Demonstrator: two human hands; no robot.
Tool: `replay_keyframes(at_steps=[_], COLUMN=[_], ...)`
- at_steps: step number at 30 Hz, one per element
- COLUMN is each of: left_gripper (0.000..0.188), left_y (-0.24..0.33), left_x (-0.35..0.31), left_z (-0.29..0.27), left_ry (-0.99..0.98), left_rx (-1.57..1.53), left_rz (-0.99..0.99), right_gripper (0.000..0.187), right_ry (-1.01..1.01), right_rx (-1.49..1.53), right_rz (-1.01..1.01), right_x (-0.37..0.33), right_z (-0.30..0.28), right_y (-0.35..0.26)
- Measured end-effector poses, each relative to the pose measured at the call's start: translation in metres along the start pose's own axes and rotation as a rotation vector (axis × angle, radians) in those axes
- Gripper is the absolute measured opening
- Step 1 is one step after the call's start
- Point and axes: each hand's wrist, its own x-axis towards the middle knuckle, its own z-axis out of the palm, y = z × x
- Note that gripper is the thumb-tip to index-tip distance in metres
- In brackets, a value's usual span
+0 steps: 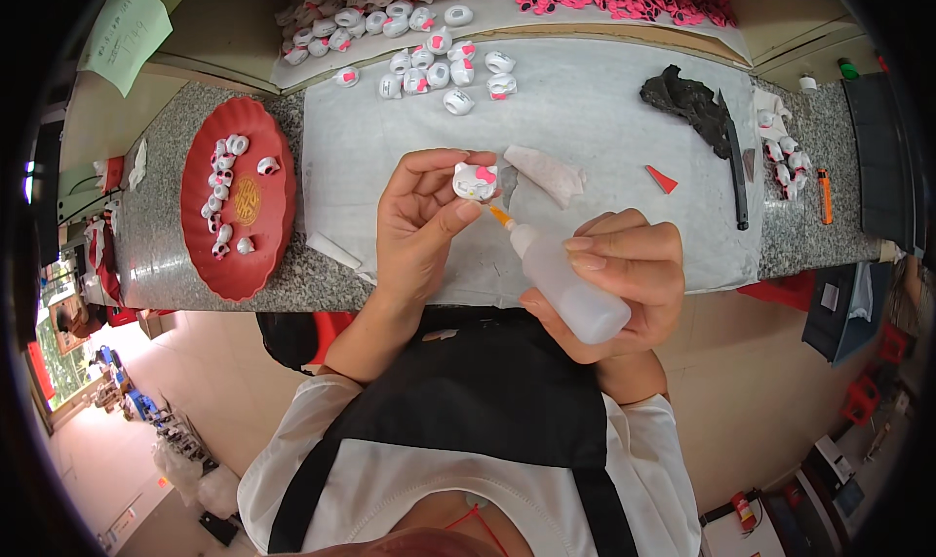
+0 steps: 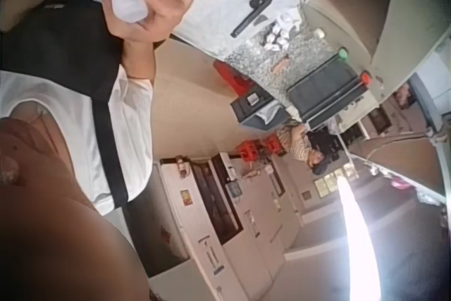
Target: Applying glue to small toy components to assemble cat figures.
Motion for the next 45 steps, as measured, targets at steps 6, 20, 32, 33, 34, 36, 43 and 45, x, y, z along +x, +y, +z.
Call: replay_keyframes(at_steps=[6,20,32,33,34,36,43,45], left_gripper=[0.034,0.033,0.032,0.032,0.031,0.031,0.031,0.031], left_y=[-0.001,-0.002,-0.008,-0.009,-0.009,-0.01,-0.008,-0.007], left_x=[-0.001,0.0,-0.002,-0.002,-0.002,-0.002,-0.002,-0.001], left_z=[0.0,0.0,0.0,-0.001,-0.001,-0.001,-0.001,0.0], left_ry=[0.01,-0.007,-0.048,-0.048,-0.043,-0.037,-0.032,-0.038], left_rx=[-0.022,-0.008,0.244,0.244,0.263,0.282,0.343,0.342], left_rz=[-0.012,-0.036,0.152,0.151,0.164,0.175,0.189,0.19], right_gripper=[0.043,0.038,0.037,0.037,0.037,0.037,0.036,0.043], right_ry=[0.03,0.065,0.037,0.035,0.035,0.013,0.053,0.003], right_rx=[-0.032,-0.099,-0.098,-0.09,-0.09,-0.073,-0.101,-0.042], right_rz=[-0.025,-0.026,-0.017,-0.016,-0.016,0.013,0.02,0.02], right_x=[-0.001,0.0,0.002,0.002,0.002,0.001,0.002,0.003], right_z=[-0.002,0.006,0.009,0.009,0.009,0.008,0.004,0.0], right_y=[0.002,0.0,-0.001,-0.001,-0.001,-0.002,-0.001,0.001])
